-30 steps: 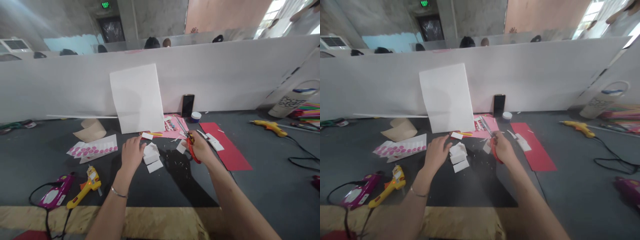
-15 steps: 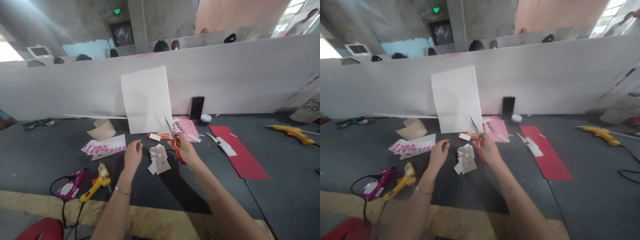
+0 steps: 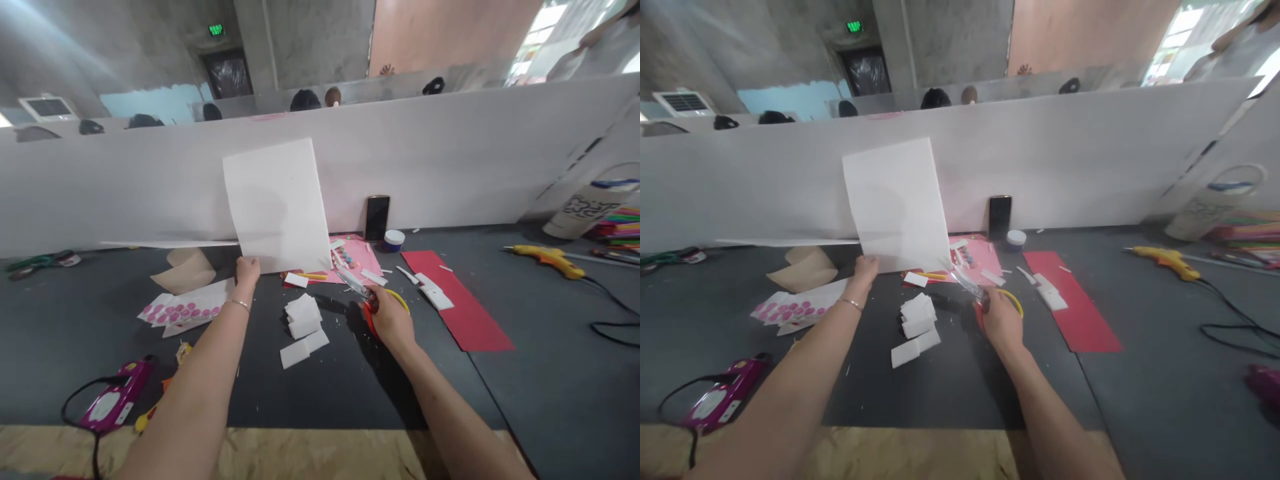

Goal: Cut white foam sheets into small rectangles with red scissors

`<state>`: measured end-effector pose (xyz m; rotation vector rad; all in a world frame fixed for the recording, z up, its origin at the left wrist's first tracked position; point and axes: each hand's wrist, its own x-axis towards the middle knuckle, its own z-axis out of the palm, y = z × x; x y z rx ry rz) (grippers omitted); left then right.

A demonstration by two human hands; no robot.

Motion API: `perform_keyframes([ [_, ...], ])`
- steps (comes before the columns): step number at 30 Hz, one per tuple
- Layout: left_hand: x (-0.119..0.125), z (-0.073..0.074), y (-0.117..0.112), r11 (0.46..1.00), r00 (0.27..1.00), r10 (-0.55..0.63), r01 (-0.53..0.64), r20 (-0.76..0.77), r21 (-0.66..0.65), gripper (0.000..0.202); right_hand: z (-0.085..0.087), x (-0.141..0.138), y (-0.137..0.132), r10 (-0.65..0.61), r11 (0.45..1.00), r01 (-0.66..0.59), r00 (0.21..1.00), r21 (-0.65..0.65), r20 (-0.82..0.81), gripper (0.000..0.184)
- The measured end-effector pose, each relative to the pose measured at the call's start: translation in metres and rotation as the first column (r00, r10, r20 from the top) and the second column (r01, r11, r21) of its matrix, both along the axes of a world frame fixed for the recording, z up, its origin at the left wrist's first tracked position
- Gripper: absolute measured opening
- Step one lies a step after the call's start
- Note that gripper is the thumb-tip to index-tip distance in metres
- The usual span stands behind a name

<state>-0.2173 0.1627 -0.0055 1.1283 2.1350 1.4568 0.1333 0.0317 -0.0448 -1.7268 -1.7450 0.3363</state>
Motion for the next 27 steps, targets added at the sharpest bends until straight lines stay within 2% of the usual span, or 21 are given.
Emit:
perform_keyframes([
  [3, 0.003, 0.001, 0.001, 0.999, 0.998, 0.000, -0.003, 0.069, 0.036, 0.030, -0.005, 0.006, 0.002, -0.034, 0.999, 0.034, 0.998, -0.008, -0.058, 0.034],
  [5, 0.007, 0.002, -0.003, 0.997, 0.991, -0.046, 0.038, 0.124, 0.067, 0.026, -0.006, 0.008, 0.003, -0.040, 0.999, 0.040, 0.993, -0.002, -0.114, 0.036],
  [10, 0.027, 0.008, -0.016, 0.948, 0.910, -0.305, 0.263, 0.280, 0.179, 0.033, -0.004, 0.010, 0.005, -0.051, 0.999, 0.051, 0.982, -0.003, -0.185, 0.040],
  [13, 0.042, 0.018, -0.024, 0.903, 0.855, -0.411, 0.333, 0.318, 0.272, 0.040, -0.004, 0.010, 0.005, -0.059, 0.998, 0.056, 0.974, -0.017, -0.218, 0.039],
  [20, 0.067, 0.044, -0.052, 0.796, 0.767, -0.537, 0.322, 0.352, 0.513, 0.047, -0.004, 0.008, 0.004, -0.047, 0.997, 0.060, 0.963, 0.041, -0.266, 0.039],
  [27, 0.085, 0.045, -0.081, 0.827, 0.804, -0.476, 0.272, 0.355, 0.493, 0.047, -0.003, 0.006, 0.005, -0.050, 0.996, 0.069, 0.954, 0.053, -0.296, 0.038],
])
